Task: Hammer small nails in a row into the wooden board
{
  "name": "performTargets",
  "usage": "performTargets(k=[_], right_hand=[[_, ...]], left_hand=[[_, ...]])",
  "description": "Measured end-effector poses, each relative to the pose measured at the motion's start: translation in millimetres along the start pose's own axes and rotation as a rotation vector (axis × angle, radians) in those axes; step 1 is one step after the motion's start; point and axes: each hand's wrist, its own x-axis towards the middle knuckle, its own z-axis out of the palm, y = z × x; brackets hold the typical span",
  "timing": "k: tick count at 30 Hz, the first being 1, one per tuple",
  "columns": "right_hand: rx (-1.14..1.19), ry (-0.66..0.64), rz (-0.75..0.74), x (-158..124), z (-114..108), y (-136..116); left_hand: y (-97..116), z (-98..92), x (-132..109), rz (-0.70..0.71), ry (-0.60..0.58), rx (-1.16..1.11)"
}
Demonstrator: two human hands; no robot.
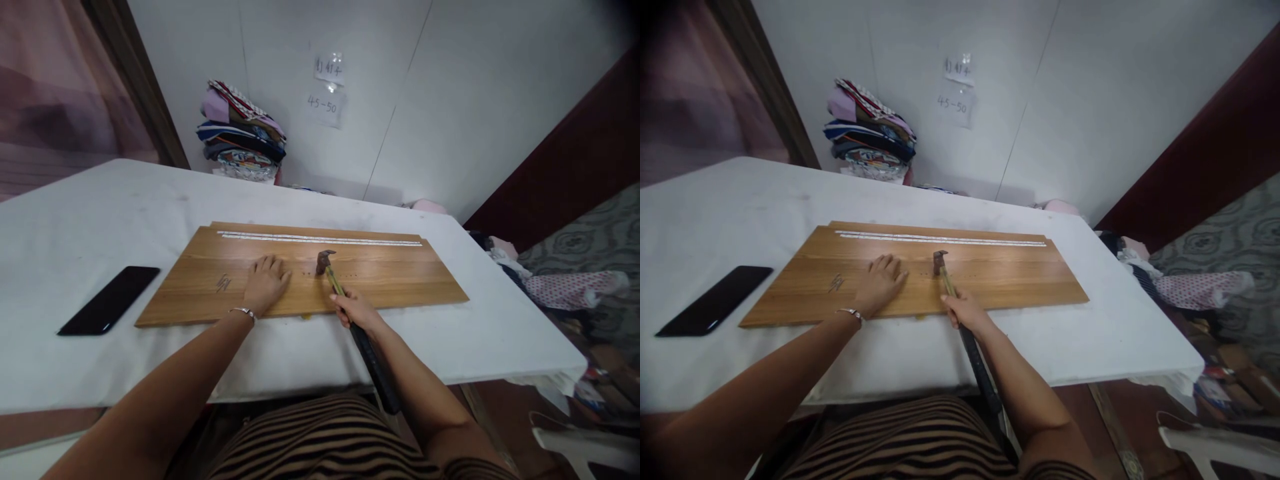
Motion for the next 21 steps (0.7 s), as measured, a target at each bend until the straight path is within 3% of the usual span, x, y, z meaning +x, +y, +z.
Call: performTargets(k=[21], right_hand=[[0.015,-0.015,-0.039,2.8,-0.9,3.9]], left_hand=[[1.2,-3.0,-0.5,0.014,-0.015,0.002]])
